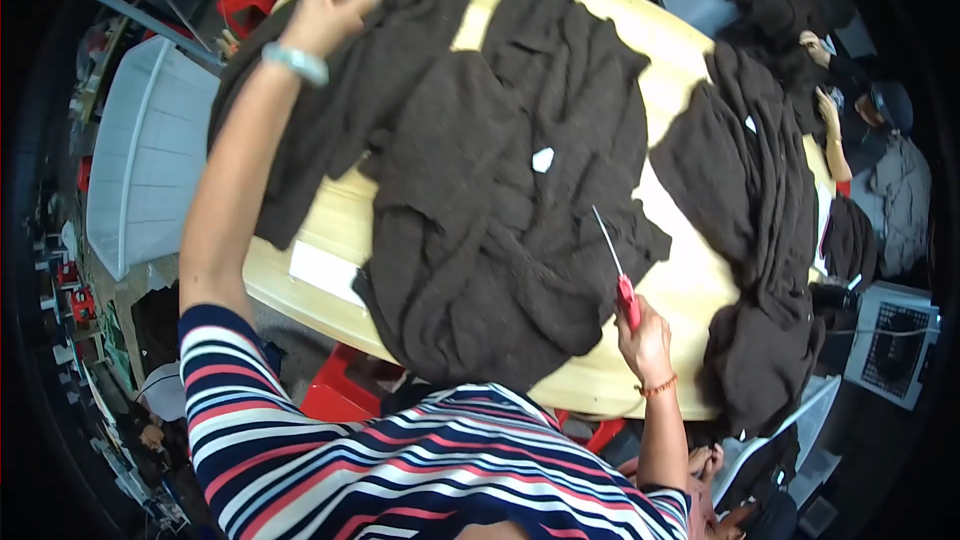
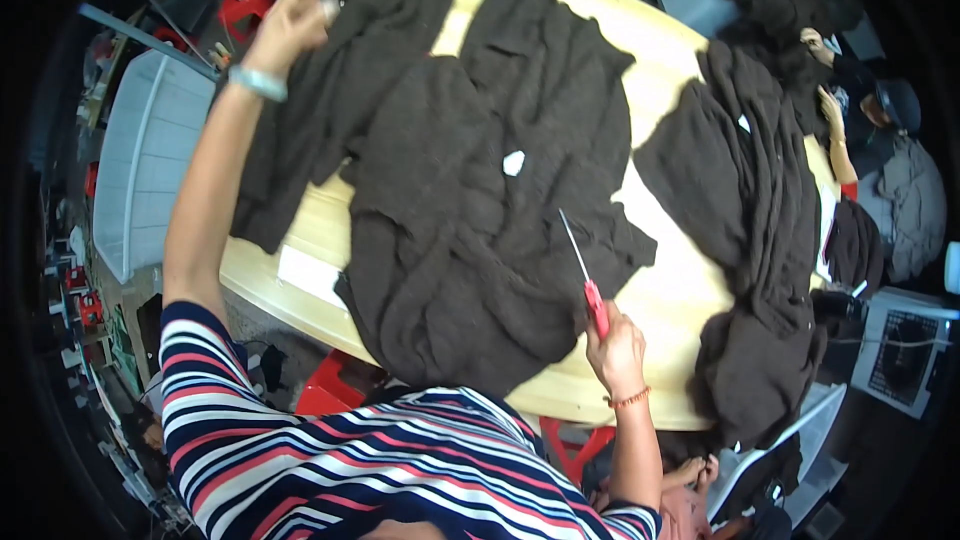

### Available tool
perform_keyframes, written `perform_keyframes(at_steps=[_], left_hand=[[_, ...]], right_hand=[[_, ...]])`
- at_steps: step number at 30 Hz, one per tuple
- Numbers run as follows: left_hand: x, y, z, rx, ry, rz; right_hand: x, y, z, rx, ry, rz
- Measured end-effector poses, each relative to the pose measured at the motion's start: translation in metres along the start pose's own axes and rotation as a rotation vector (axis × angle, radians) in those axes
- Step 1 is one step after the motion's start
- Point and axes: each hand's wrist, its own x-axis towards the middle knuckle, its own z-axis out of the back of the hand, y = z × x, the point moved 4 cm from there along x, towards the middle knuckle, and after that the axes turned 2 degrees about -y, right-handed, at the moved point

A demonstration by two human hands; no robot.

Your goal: Trim excess threads from dark brown garments using scissors.

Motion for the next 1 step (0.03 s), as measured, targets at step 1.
perform_keyframes(at_steps=[1], left_hand=[[-0.0081,0.0041,-0.0108,-0.001,0.013,0.017]], right_hand=[[0.0013,-0.0013,-0.001,-0.001,0.014,-0.017]])
